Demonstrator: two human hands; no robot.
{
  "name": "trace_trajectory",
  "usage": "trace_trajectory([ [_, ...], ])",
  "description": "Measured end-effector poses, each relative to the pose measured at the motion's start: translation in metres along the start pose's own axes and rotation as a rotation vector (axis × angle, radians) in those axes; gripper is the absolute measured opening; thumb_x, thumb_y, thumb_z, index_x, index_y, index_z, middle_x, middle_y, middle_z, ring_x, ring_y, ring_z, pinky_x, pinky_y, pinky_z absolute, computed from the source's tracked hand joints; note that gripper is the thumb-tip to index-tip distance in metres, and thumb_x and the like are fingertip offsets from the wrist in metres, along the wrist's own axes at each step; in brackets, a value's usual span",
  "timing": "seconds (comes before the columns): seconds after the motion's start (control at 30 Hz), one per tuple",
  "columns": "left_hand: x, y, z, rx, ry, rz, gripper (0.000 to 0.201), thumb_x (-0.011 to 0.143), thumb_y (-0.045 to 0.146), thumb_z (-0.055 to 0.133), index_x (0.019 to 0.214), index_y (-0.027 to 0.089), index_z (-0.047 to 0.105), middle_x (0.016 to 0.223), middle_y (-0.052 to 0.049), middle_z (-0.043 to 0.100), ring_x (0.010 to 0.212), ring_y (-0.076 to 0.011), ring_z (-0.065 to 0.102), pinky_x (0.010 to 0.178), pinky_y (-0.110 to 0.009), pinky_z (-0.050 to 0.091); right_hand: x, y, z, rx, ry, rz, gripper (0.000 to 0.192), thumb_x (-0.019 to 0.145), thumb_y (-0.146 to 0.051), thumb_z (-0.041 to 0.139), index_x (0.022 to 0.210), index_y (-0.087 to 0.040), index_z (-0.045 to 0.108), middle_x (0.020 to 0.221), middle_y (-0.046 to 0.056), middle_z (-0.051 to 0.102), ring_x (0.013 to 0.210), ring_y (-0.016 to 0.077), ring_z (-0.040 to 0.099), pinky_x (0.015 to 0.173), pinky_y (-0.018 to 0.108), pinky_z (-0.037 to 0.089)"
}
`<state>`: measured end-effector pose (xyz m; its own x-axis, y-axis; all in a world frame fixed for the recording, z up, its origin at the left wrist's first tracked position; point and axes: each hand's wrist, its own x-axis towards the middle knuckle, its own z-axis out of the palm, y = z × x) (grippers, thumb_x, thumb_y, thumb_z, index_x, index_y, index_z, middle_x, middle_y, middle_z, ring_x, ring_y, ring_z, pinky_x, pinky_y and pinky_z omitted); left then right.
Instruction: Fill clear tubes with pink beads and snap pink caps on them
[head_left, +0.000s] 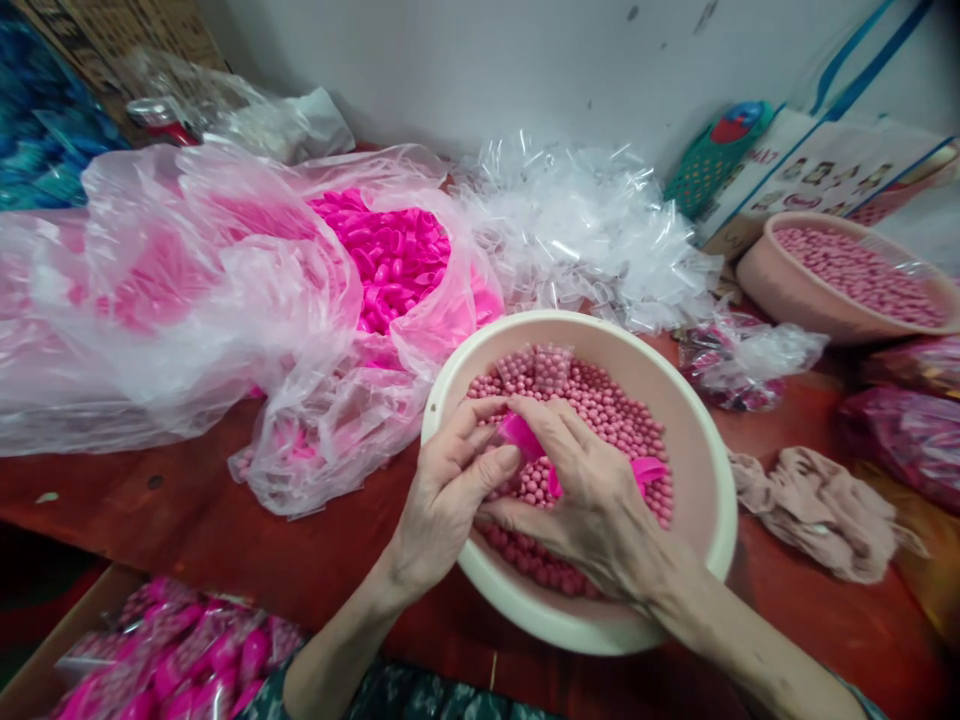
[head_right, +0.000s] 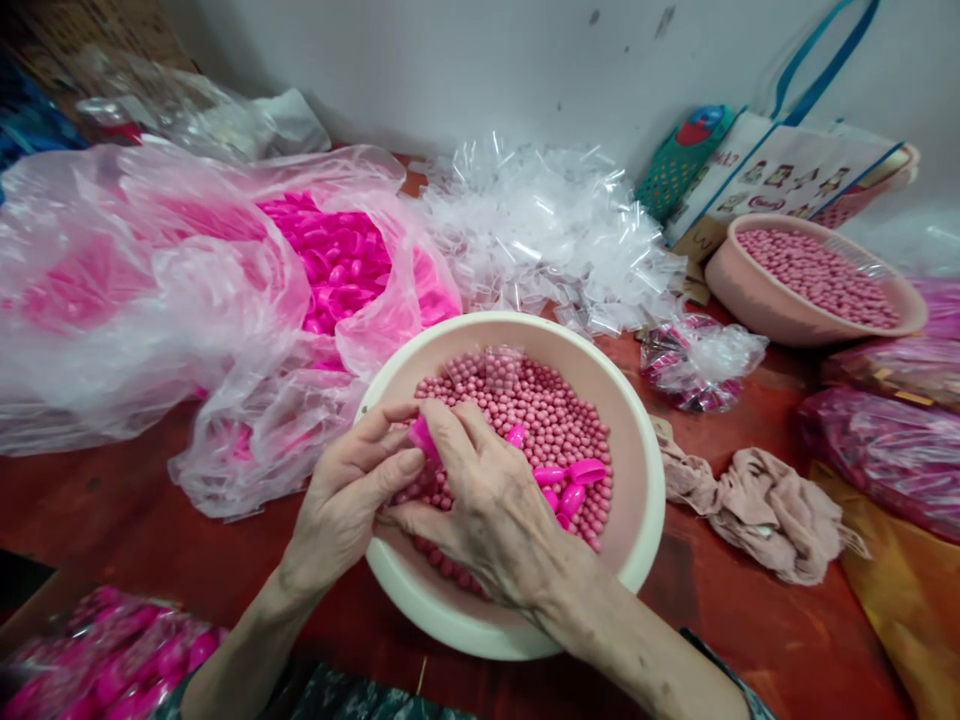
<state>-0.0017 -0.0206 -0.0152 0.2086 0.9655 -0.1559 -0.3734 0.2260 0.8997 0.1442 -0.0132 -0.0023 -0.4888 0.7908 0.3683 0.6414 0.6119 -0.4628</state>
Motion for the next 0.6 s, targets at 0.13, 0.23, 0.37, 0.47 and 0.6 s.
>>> trace_trajectory([
  [0.13,0.000,0.001,0.001,-0.029,-0.002,-0.019,0.038,0.083,0.021,0.060,0.119,0.023,0.049,0.077,0.001,0.059,0.065,-0.0079,0.052,0.063,-0.017,0.043,0.001,-0.001,0.004,0.001,0.036,-0.005,0.051,0.078,-0.033,0.063,0.121,-0.016,0.041,0.117,0.015,0.056,0.112,0.0281,0.053,0.088,0.042,0.051],
  [0.23,0.000,0.001,0.001,-0.010,0.002,0.013,0.040,0.083,0.021,0.060,0.122,0.023,0.049,0.077,0.001,0.061,0.068,-0.0095,0.056,0.067,-0.018,0.044,-0.001,-0.006,0.007,-0.042,0.016,0.023,0.057,0.079,-0.026,0.057,0.129,-0.011,0.033,0.122,0.021,0.051,0.116,0.0318,0.049,0.090,0.046,0.049],
  [0.37,-0.001,-0.002,0.002,0.058,0.065,0.069,0.039,0.084,0.023,0.058,0.122,0.023,0.053,0.100,-0.004,0.064,0.091,-0.0161,0.059,0.079,-0.023,0.045,-0.004,-0.013,0.012,-0.106,-0.035,0.038,0.074,0.078,-0.028,0.055,0.139,-0.013,0.017,0.132,0.021,0.041,0.125,0.0354,0.040,0.095,0.053,0.044],
  [0.47,-0.002,-0.004,0.002,0.104,0.087,0.082,0.036,0.085,0.024,0.057,0.120,0.024,0.057,0.106,-0.004,0.064,0.095,-0.0165,0.059,0.081,-0.023,0.045,-0.002,-0.017,0.014,-0.139,0.015,0.075,0.069,0.078,-0.036,0.056,0.134,-0.009,0.025,0.122,0.021,0.048,0.117,0.0354,0.045,0.091,0.051,0.047],
  [0.6,-0.003,-0.005,0.002,0.088,0.087,0.073,0.036,0.084,0.024,0.057,0.120,0.022,0.056,0.084,-0.001,0.066,0.064,-0.0104,0.056,0.067,-0.021,0.045,0.003,-0.021,0.011,-0.135,0.040,0.124,0.040,0.079,-0.038,0.056,0.107,-0.010,0.047,0.095,0.014,0.056,0.083,0.0266,0.056,0.068,0.040,0.052],
])
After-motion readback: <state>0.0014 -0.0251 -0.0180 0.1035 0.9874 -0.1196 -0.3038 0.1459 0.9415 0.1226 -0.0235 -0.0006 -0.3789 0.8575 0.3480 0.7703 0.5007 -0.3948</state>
